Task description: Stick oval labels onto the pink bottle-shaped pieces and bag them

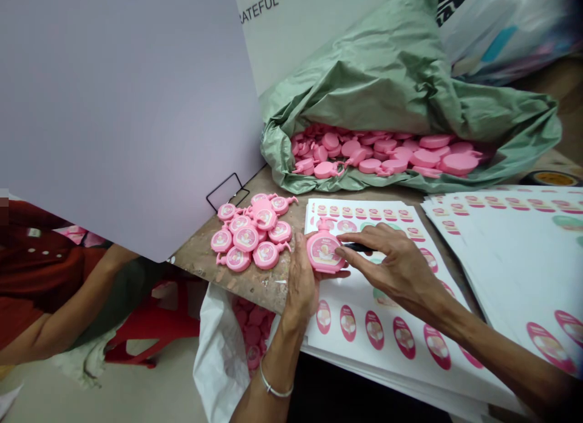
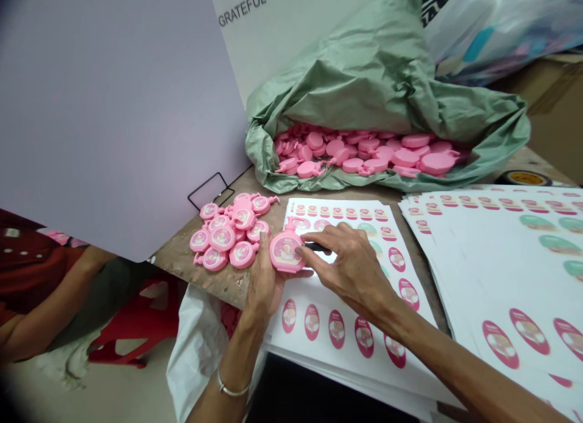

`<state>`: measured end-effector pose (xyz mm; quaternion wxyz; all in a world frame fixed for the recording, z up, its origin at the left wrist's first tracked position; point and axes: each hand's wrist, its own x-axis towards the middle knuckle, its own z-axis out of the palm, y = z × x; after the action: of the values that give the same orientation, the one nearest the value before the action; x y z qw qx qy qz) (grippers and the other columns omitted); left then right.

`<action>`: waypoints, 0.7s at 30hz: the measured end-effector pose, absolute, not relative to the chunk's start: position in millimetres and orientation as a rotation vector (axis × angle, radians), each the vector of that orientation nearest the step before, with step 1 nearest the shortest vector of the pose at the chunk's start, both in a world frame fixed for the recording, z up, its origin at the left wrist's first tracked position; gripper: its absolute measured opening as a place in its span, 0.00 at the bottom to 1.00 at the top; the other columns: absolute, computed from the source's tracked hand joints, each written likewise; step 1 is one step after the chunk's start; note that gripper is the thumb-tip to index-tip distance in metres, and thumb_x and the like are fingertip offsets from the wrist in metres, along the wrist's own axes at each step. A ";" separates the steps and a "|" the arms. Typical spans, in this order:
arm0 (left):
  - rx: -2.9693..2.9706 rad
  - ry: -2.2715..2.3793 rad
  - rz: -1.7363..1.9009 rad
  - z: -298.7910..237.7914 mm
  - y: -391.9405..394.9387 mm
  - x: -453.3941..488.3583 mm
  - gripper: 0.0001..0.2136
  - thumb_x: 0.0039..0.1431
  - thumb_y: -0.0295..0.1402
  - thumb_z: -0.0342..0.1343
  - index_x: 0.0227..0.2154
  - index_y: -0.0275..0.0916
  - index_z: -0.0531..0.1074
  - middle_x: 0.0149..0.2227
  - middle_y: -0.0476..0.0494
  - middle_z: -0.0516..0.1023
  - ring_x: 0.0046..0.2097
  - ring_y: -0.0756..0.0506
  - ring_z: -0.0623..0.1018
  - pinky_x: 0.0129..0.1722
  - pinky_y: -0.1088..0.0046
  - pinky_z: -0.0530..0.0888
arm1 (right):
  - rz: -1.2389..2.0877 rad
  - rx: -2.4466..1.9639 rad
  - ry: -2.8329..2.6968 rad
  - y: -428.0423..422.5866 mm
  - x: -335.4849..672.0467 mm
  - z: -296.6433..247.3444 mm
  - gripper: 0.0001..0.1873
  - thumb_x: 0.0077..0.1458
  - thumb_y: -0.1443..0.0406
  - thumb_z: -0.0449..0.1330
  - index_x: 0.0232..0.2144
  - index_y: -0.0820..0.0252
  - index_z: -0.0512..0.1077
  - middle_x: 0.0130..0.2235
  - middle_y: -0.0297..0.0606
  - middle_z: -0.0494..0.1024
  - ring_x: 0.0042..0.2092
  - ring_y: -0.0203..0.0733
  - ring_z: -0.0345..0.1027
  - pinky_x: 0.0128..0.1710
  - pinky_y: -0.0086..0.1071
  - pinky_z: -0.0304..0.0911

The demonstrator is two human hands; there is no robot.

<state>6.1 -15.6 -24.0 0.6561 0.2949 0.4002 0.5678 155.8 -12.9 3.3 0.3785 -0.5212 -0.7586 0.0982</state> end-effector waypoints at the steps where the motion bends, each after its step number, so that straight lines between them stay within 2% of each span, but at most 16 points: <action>1: 0.665 0.908 1.286 -23.3 -15.6 6.4 0.25 0.62 0.52 0.45 0.47 0.37 0.73 0.49 0.36 0.77 0.45 0.40 0.79 0.39 0.62 0.80 | 0.251 -1.335 -1.937 -12.8 155.7 3.6 0.09 0.55 0.61 0.61 0.37 0.57 0.78 0.30 0.36 0.77 0.34 0.42 0.68 0.39 0.38 0.61; 6: 0.655 0.941 1.298 -17.8 -15.6 8.3 0.25 0.62 0.52 0.46 0.49 0.38 0.72 0.49 0.37 0.76 0.42 0.41 0.80 0.35 0.64 0.81 | 0.254 -1.329 -1.930 -13.1 155.1 4.3 0.10 0.56 0.60 0.61 0.37 0.57 0.78 0.31 0.37 0.77 0.34 0.42 0.67 0.39 0.39 0.60; 12: 0.639 0.903 1.263 -11.2 -16.6 10.0 0.27 0.61 0.54 0.45 0.47 0.36 0.71 0.43 0.36 0.78 0.40 0.41 0.79 0.35 0.63 0.80 | 0.241 -1.320 -1.932 -12.5 156.1 5.3 0.09 0.56 0.61 0.61 0.37 0.57 0.78 0.30 0.36 0.77 0.33 0.41 0.66 0.38 0.38 0.59; 17: 0.992 1.115 1.305 -12.3 -19.3 8.9 0.19 0.57 0.46 0.57 0.45 0.37 0.73 0.44 0.40 0.77 0.43 0.44 0.77 0.45 0.66 0.76 | 0.068 -1.304 -1.986 -13.9 152.8 4.1 0.10 0.58 0.59 0.59 0.37 0.57 0.77 0.29 0.36 0.77 0.32 0.41 0.66 0.36 0.37 0.56; 21: 1.200 1.361 1.420 -16.5 -19.2 11.4 0.15 0.58 0.42 0.57 0.43 0.39 0.74 0.43 0.41 0.78 0.46 0.43 0.76 0.51 0.65 0.71 | -0.284 -1.418 -2.014 -18.4 145.8 -1.6 0.18 0.61 0.57 0.55 0.43 0.64 0.74 0.32 0.43 0.78 0.34 0.46 0.68 0.36 0.40 0.56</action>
<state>11.4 -19.2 -16.5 0.4070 0.4757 0.5396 0.5630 145.8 -18.4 -1.6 0.3251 -0.5408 -0.7682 -0.1085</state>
